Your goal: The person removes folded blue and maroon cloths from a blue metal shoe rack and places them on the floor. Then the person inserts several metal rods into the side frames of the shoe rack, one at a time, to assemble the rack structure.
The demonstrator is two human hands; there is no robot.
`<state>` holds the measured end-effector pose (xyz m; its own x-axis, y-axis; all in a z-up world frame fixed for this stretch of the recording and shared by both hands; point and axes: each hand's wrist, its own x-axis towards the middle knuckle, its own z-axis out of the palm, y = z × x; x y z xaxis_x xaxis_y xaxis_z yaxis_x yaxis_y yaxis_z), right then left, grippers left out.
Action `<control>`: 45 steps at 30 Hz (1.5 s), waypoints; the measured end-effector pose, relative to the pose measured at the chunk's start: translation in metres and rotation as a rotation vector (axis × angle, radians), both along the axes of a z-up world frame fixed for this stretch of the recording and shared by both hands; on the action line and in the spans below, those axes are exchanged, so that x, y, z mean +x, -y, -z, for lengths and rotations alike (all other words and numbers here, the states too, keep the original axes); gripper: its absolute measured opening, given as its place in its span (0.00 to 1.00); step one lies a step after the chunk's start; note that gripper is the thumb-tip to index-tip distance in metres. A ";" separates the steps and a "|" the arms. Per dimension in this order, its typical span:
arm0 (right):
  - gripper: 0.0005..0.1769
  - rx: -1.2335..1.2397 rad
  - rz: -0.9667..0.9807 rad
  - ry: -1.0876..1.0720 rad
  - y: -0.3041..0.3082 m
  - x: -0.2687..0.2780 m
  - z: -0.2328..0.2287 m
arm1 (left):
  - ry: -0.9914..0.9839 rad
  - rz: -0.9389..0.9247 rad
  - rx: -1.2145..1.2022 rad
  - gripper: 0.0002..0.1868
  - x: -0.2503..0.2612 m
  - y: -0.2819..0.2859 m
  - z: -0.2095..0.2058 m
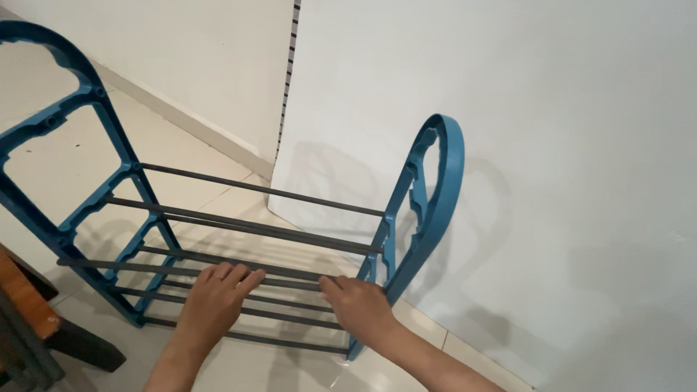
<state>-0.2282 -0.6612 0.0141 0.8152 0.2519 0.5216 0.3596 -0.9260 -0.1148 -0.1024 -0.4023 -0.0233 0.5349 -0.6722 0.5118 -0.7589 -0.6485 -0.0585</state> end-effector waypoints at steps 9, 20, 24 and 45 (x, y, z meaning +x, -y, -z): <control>0.12 0.021 -0.016 0.021 0.000 -0.001 0.000 | -0.020 -0.023 0.024 0.28 -0.006 -0.001 -0.008; 0.10 0.017 -0.036 0.022 0.002 -0.001 0.001 | -0.060 -0.026 -0.015 0.25 -0.016 0.000 -0.019; 0.09 0.020 -0.017 -0.026 0.002 -0.001 -0.002 | -0.076 -0.042 -0.007 0.25 -0.018 0.002 -0.020; 0.17 0.226 0.105 -0.506 -0.004 0.008 -0.030 | -0.151 -0.035 -0.011 0.20 -0.010 0.003 -0.019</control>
